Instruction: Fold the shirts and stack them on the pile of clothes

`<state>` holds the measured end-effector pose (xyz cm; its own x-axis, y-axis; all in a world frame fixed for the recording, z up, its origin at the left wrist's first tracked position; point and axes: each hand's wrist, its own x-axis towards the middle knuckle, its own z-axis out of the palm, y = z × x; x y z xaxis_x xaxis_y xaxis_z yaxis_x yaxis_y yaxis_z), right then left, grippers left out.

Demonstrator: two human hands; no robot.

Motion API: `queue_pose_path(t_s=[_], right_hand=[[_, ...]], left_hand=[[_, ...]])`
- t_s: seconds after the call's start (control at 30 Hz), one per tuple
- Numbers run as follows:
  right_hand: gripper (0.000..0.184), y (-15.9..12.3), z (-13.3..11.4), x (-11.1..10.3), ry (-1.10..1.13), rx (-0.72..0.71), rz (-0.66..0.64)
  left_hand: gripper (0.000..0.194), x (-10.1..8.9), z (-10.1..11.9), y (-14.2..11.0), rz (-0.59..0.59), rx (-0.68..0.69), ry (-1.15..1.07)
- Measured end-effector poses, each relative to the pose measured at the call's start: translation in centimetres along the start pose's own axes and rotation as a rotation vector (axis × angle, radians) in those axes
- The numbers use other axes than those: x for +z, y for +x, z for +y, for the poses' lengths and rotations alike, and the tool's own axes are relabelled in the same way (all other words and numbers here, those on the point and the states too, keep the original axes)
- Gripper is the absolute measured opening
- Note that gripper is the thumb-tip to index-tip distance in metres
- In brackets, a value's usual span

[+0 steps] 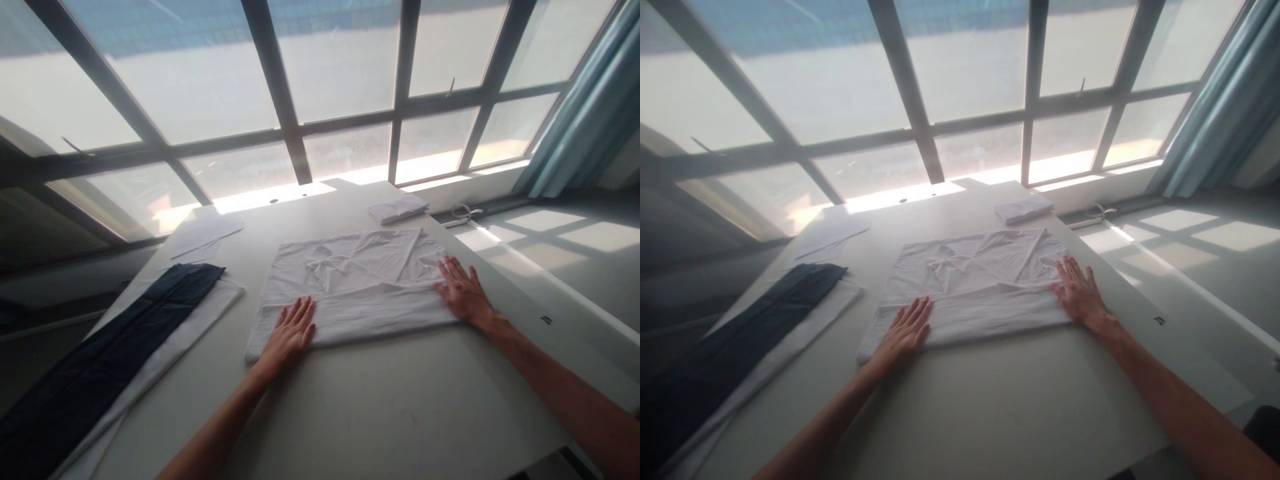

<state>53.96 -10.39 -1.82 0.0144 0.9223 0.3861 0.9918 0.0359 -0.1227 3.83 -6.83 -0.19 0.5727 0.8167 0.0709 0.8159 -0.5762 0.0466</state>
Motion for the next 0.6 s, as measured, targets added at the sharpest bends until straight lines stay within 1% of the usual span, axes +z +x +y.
queue_pose_path(t_s=[0.07, 0.13, 0.17, 0.23, 0.3, 0.37, 0.47, 0.6], right_hand=[[0.063, 0.3, -2.5, -0.5, 0.047, -0.030, 0.056], [0.060, 0.6, -5.6, -1.0, 0.113, -0.116, 0.045], [0.059, 0.7, -7.2, -1.2, 0.144, -0.178, 0.004], [0.059, 0.7, -9.9, -1.2, 0.191, -0.302, -0.122], [0.059, 0.4, -11.5, -1.0, 0.218, -0.379, -0.242], [0.060, -0.1, -11.9, -0.7, 0.228, -0.402, -0.302], [0.059, -0.9, -11.5, -0.3, 0.237, -0.410, -0.300], [0.059, -1.3, -11.0, 0.0, 0.229, -0.407, -0.292]], left_hand=[[0.060, -0.2, 0.2, -0.2, -0.002, -0.004, 0.005], [0.059, -0.2, 0.3, -0.3, -0.007, -0.008, 0.005], [0.059, -0.2, 0.4, -0.4, -0.009, -0.009, 0.004], [0.058, 0.0, 0.6, -0.7, -0.008, -0.012, 0.007], [0.058, 0.1, 0.7, -1.4, 0.000, -0.018, 0.013], [0.057, 0.3, 1.0, -2.5, 0.007, -0.024, 0.019], [0.057, 0.3, 1.2, -4.6, 0.002, -0.055, 0.024], [0.062, 0.1, 1.1, -7.3, -0.020, -0.194, 0.042]])
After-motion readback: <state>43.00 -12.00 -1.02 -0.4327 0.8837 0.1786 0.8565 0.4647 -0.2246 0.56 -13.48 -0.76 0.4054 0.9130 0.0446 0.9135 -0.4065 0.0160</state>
